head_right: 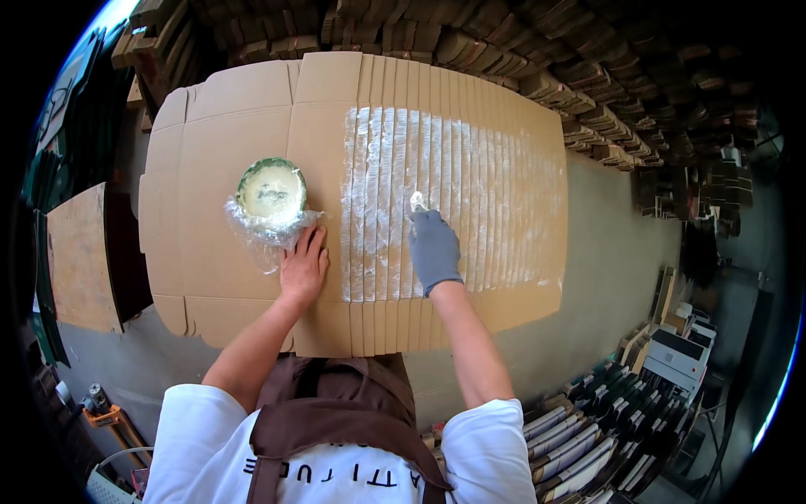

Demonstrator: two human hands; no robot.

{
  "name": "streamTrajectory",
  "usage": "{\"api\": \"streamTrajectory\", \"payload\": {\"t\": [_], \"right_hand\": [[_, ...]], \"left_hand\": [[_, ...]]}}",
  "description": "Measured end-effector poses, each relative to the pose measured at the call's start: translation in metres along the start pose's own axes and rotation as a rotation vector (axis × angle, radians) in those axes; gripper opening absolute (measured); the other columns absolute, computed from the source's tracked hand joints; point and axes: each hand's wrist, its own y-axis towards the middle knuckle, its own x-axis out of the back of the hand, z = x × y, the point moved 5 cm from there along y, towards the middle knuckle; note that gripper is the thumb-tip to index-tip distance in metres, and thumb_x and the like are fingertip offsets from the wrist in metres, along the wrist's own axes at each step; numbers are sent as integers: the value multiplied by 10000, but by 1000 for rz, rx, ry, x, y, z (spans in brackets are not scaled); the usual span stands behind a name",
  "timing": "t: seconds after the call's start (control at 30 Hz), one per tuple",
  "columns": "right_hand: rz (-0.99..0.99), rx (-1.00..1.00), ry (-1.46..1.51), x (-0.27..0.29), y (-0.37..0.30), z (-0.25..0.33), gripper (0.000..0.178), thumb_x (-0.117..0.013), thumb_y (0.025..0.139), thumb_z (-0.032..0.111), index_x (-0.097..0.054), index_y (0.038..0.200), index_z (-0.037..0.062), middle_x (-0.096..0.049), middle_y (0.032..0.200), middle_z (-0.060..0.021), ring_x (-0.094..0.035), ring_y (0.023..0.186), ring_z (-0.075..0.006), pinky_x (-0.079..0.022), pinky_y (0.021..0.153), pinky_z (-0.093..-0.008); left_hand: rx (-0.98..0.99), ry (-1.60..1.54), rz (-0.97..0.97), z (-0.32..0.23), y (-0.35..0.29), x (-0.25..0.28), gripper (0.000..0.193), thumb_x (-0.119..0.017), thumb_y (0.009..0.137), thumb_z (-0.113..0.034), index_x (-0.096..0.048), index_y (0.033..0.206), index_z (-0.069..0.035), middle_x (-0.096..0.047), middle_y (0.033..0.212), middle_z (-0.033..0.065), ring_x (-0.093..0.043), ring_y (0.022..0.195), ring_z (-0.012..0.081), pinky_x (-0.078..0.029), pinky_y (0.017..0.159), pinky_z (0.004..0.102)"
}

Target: The person applies a white paste onto a large cardboard sheet using a small tool. They repeatedly scoop the paste from a container and spread it in linear strokes across the cardboard surface.

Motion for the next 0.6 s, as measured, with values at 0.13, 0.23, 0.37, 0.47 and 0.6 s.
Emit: {"api": "streamTrajectory", "payload": {"t": [0.13, 0.23, 0.37, 0.47, 0.6], "right_hand": [[-124, -158, 120, 7, 4, -30, 207, -641, 873, 167, -647, 1073, 115, -617, 1050, -127, -648, 916, -327, -527, 813, -445], [-167, -97, 146, 5, -14, -18, 186, -632, 889, 174, -657, 1064, 114, -636, 1046, -129, -654, 909, -334, -527, 800, -438], [-154, -187, 127, 6, -19, -33, 173, -643, 900, 209, -672, 1047, 121, -655, 1071, -114, -660, 919, -343, -526, 797, -422], [-138, -168, 173, 6, -47, -21, 181, -646, 888, 198, -671, 1048, 117, -649, 1054, -114, -658, 915, -343, -525, 795, -422], [-108, -225, 167, -3, -81, -26, 183, -633, 885, 181, -672, 1049, 111, -643, 1048, -120, -658, 898, -341, -527, 784, -417]], "left_hand": [[-12, 4, 4, 0, -4, -1, 498, -547, 937, -258, -447, 1417, -167, -404, 1475, 52, -391, 1334, 305, -295, 1086, 526], [-20, 28, -48, -1, 4, 2, 501, -551, 935, -256, -449, 1418, -171, -406, 1474, 48, -391, 1332, 303, -294, 1086, 526], [-7, -15, -16, -2, 2, 0, 501, -550, 936, -257, -451, 1420, -179, -407, 1474, 45, -388, 1337, 300, -286, 1096, 529], [-26, 30, -60, 5, 0, -4, 495, -515, 956, -305, -430, 1430, -193, -415, 1471, 58, -414, 1314, 340, -301, 1089, 552], [-13, 10, -18, -2, 3, 2, 496, -537, 944, -267, -449, 1425, -180, -398, 1484, 42, -402, 1337, 297, -280, 1106, 535]]}}
